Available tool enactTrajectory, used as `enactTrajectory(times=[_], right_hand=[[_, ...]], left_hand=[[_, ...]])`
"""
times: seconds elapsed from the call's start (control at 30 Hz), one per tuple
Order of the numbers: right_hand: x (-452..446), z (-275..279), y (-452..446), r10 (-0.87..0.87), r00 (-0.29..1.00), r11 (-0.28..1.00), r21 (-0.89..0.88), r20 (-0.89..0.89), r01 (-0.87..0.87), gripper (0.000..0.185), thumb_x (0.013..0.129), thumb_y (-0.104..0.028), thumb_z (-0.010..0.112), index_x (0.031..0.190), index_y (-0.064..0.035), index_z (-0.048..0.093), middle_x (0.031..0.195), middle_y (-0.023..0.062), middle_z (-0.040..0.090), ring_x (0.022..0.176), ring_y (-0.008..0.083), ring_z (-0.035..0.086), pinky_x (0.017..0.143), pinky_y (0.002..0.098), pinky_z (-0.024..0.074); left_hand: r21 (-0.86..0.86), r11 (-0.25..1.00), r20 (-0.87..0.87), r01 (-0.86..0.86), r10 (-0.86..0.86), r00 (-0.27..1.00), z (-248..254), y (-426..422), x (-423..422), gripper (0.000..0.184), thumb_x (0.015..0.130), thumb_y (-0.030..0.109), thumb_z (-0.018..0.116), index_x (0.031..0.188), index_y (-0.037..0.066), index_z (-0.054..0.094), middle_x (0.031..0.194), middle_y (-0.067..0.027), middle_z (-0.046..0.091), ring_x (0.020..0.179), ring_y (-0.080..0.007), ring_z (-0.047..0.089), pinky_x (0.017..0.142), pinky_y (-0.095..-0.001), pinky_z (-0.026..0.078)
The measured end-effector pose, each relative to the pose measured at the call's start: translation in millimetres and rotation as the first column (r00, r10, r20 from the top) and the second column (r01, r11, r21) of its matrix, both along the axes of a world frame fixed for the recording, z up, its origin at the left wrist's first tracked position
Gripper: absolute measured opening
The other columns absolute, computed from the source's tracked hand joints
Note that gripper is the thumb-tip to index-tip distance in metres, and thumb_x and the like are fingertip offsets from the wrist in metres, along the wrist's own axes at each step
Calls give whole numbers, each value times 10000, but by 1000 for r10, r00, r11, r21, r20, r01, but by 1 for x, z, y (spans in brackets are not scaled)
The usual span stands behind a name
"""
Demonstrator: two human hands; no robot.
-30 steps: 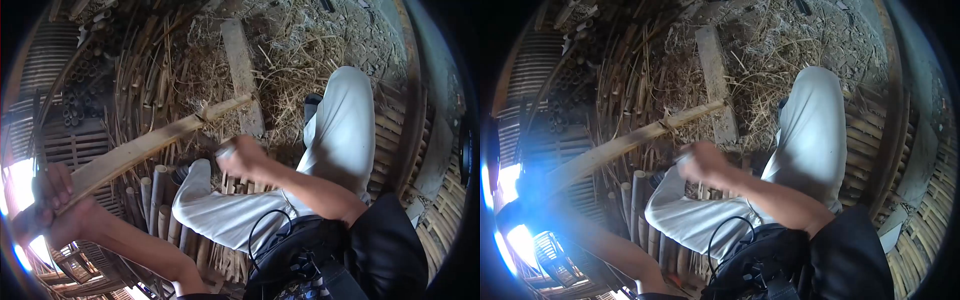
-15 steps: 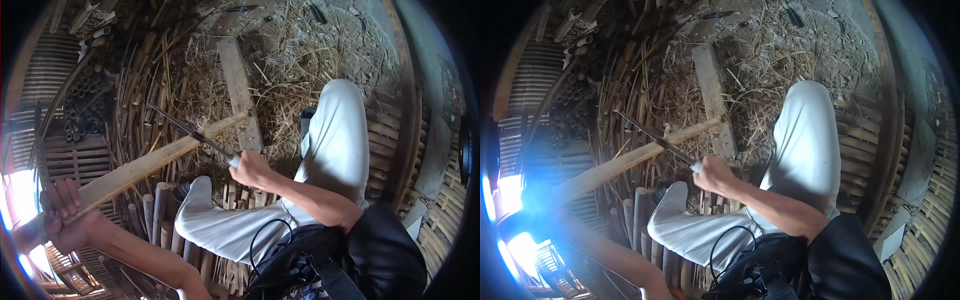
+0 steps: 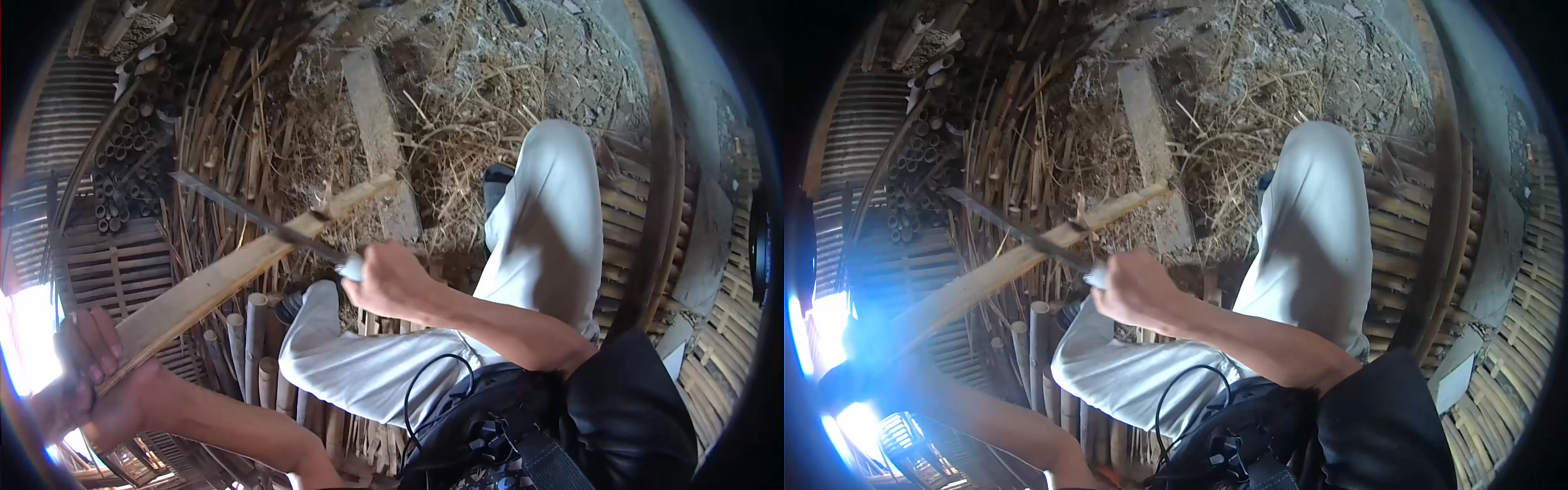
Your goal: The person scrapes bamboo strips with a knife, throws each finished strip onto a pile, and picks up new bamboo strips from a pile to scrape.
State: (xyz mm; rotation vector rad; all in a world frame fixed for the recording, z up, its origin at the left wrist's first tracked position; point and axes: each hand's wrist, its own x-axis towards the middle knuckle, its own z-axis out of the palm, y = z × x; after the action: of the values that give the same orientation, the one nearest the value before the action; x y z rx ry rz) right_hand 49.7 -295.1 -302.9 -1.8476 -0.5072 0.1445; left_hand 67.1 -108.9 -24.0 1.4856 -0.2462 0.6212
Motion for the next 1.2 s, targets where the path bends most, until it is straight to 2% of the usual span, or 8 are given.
enactTrajectory(times=[0.1, 0.2, 0.47, 0.53, 0.63, 0.73, 0.93, 1.2], right_hand=[[9, 18, -4, 161, 879, 983, 155, -448, -101, 149, 834, -104, 589, 758, 13, 643, 546, 88, 579, 369, 136, 483, 307, 303, 387], [1, -95, -9, -122, 986, 915, -397, -111, 68, 168, 841, -123, 587, 755, 13, 636, 547, 86, 572, 371, 140, 479, 301, 282, 383], [2, 18, -9, -58, 993, 998, 30, -107, 61, 187, 835, -109, 597, 727, 43, 609, 506, 97, 552, 359, 130, 474, 294, 303, 393], [7, 7, -19, 98, 850, 995, 77, -518, -67, 184, 849, -146, 578, 766, -14, 675, 535, 146, 576, 373, 183, 536, 362, 385, 451], [5, -88, -21, -113, 977, 922, -384, -183, 35, 229, 879, -153, 554, 727, 0, 632, 493, 61, 494, 345, 139, 442, 297, 327, 329], [6, -36, -29, -99, 922, 962, -272, -375, -7, 207, 872, -138, 571, 769, 25, 646, 524, 69, 528, 361, 126, 445, 291, 303, 321], [14, 74, -17, 72, 974, 984, 173, -216, -34, 176, 844, -126, 643, 770, 32, 629, 583, 109, 619, 422, 166, 560, 392, 311, 460], [27, 62, -36, 37, 986, 998, 52, -162, -28, 464, 928, -402, 605, 810, 47, 611, 529, 74, 584, 389, 164, 548, 370, 307, 454]], left_hand=[[15, 980, 100, -201, 198, 975, -5, -30, 4, 187, 578, 170, 559, 573, 129, 377, 554, -13, 351, 482, -99, 310, 489, -230, 262], [9, 980, 122, -200, 197, 973, -8, -48, 5, 181, 580, 151, 536, 575, 124, 358, 549, -21, 339, 476, -104, 295, 482, -240, 260], [-35, 985, 64, -166, 168, 984, -2, -8, 12, 207, 620, 173, 581, 579, 129, 383, 553, -9, 360, 489, -105, 313, 479, -252, 276], [-46, 990, 51, -130, 132, 990, -1, -14, 13, 229, 616, 187, 605, 577, 138, 385, 557, -2, 370, 487, -100, 314, 479, -252, 276], [3, 994, 72, -111, 111, 991, -1, -37, 19, 191, 612, 153, 542, 592, 126, 353, 553, -12, 344, 482, -108, 302, 472, -254, 267], [-1, 918, 122, -396, 393, 911, -1, -40, 33, 155, 586, 123, 478, 611, 114, 325, 550, -23, 309, 478, -119, 286, 459, -250, 250], [-171, 981, 58, -89, 100, 993, 2, -22, 43, 142, 588, 118, 488, 629, 95, 354, 552, -16, 303, 478, -113, 277, 448, -243, 263], [-23, 999, 150, -49, 52, 987, 6, -47, 79, 144, 665, 50, 487, 586, 99, 376, 526, -14, 335, 420, -114, 305, 420, -244, 296]])
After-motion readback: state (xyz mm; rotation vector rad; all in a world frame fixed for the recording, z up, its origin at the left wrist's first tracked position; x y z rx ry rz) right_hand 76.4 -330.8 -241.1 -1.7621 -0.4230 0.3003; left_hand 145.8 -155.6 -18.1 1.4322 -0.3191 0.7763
